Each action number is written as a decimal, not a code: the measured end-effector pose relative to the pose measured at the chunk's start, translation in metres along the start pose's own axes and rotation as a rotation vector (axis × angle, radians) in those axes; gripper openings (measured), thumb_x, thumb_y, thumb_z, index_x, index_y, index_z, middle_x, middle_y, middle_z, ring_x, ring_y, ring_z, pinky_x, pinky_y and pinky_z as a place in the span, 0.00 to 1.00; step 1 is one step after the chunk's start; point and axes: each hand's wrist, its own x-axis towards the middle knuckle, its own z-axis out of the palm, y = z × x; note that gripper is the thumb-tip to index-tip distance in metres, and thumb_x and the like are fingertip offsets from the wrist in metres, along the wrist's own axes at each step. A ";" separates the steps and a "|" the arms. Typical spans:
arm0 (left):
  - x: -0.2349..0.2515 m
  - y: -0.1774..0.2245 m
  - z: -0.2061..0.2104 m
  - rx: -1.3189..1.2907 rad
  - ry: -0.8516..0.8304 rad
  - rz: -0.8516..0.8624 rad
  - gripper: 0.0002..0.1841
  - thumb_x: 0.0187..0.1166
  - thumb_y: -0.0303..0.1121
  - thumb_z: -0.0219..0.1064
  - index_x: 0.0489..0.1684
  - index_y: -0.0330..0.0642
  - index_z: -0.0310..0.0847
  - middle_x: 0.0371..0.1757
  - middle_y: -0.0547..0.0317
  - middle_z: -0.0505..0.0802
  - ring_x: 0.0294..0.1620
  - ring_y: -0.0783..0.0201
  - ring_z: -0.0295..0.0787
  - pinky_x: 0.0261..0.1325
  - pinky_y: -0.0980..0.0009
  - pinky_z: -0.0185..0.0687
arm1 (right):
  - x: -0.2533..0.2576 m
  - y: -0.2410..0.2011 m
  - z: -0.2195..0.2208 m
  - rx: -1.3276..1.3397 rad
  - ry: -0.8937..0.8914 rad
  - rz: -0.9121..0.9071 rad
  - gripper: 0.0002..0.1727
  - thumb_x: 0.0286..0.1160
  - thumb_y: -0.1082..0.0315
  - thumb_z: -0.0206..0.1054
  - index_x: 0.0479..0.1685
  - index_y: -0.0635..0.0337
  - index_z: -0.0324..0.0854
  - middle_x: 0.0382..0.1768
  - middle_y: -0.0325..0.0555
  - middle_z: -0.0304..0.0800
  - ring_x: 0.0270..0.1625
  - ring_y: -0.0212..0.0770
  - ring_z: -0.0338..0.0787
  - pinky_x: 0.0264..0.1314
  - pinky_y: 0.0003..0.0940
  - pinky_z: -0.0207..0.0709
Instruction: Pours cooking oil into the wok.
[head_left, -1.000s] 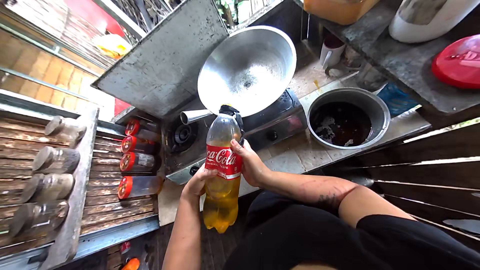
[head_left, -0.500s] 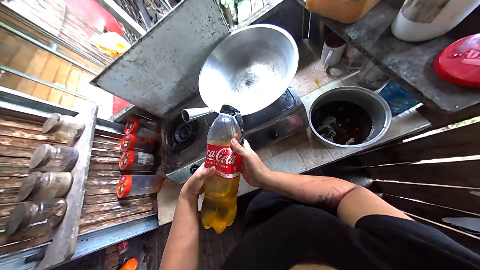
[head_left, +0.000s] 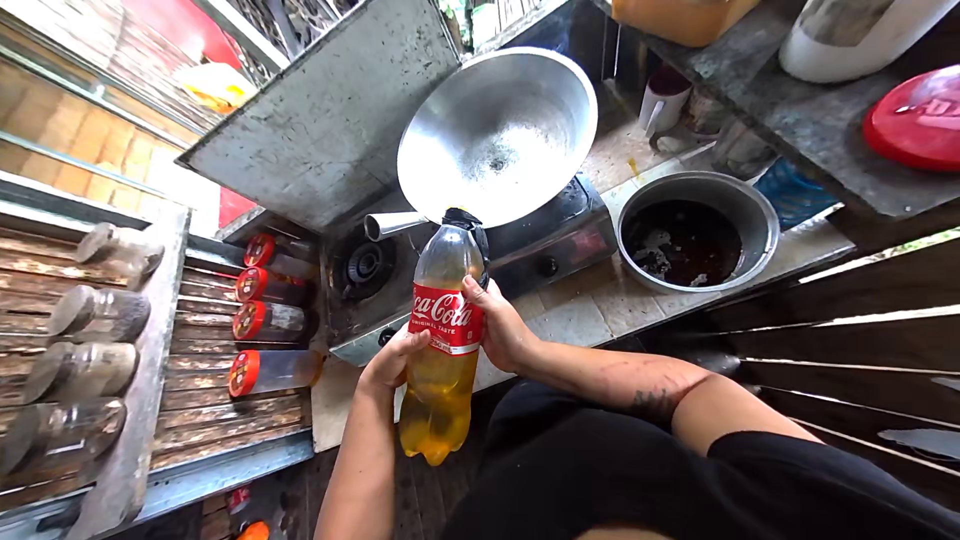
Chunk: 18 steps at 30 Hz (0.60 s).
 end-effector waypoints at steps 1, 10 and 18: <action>0.000 0.000 -0.001 -0.002 -0.017 0.007 0.26 0.60 0.60 0.81 0.51 0.57 0.88 0.44 0.71 0.98 0.46 0.76 0.95 0.55 0.74 0.92 | 0.000 0.000 0.000 0.000 0.001 -0.002 0.34 0.93 0.54 0.51 0.92 0.55 0.44 0.61 0.56 0.84 0.60 0.43 0.89 0.65 0.39 0.83; 0.003 0.005 -0.002 -0.007 -0.026 0.003 0.26 0.60 0.59 0.82 0.52 0.56 0.87 0.44 0.70 0.98 0.46 0.76 0.95 0.55 0.74 0.92 | 0.002 -0.002 0.002 0.016 0.003 -0.003 0.33 0.93 0.55 0.51 0.92 0.54 0.45 0.60 0.55 0.83 0.59 0.42 0.88 0.65 0.38 0.83; 0.005 0.005 -0.003 -0.005 -0.028 -0.005 0.26 0.61 0.59 0.82 0.53 0.56 0.86 0.44 0.70 0.98 0.47 0.75 0.96 0.55 0.74 0.92 | 0.004 -0.003 0.002 0.010 0.009 -0.002 0.33 0.93 0.55 0.52 0.92 0.54 0.45 0.60 0.55 0.83 0.59 0.42 0.88 0.65 0.38 0.83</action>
